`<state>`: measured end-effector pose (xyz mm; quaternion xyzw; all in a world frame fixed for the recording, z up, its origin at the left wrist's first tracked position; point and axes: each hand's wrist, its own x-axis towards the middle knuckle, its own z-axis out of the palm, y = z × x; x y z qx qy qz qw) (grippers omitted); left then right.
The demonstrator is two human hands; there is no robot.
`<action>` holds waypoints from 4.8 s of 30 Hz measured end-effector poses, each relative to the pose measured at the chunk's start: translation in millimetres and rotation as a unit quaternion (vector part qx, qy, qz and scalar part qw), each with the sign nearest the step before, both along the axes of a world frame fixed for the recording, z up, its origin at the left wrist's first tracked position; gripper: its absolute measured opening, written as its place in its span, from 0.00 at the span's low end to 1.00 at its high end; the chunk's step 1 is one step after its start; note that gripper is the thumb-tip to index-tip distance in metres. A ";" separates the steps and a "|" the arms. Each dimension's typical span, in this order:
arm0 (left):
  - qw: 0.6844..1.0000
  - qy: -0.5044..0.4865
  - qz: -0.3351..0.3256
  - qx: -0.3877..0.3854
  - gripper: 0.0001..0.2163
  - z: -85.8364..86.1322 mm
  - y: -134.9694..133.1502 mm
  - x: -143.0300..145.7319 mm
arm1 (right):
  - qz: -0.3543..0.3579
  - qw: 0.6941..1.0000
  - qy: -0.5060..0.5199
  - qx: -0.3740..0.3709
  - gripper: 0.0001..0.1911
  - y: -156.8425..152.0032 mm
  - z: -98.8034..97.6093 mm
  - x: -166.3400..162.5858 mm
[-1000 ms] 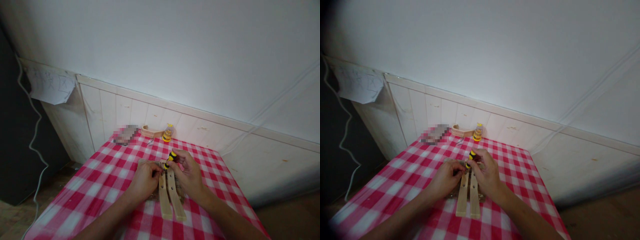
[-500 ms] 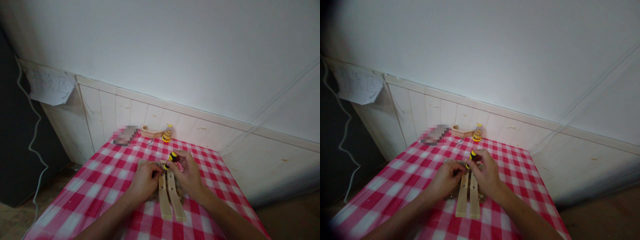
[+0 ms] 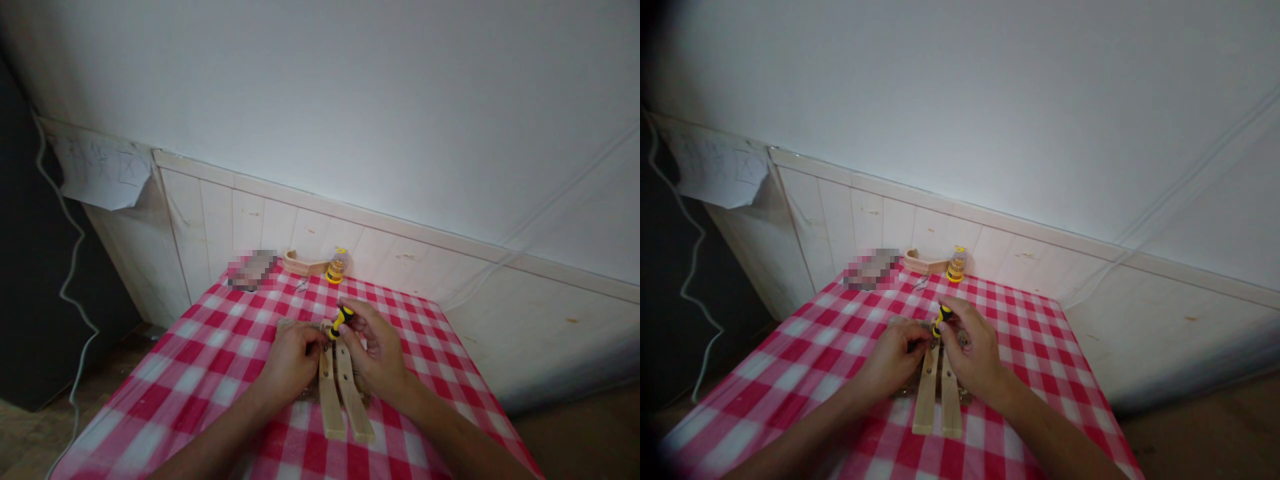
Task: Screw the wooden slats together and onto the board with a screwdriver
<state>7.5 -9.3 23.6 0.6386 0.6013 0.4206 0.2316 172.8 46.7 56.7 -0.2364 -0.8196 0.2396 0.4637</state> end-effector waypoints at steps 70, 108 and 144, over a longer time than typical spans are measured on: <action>0.999 0.026 0.038 -0.028 0.09 6.4 -3.4 2.3 | 0.007 1.000 -0.013 0.028 0.19 -0.1 6.9 0.9; 0.999 0.012 0.032 -0.023 0.09 4.8 -2.8 3.4 | 0.002 0.999 0.051 -0.009 0.19 0.3 0.5 -1.7; 0.999 0.020 0.031 -0.020 0.10 4.6 -2.7 2.7 | -0.006 1.000 0.026 0.009 0.19 4.7 1.3 -1.0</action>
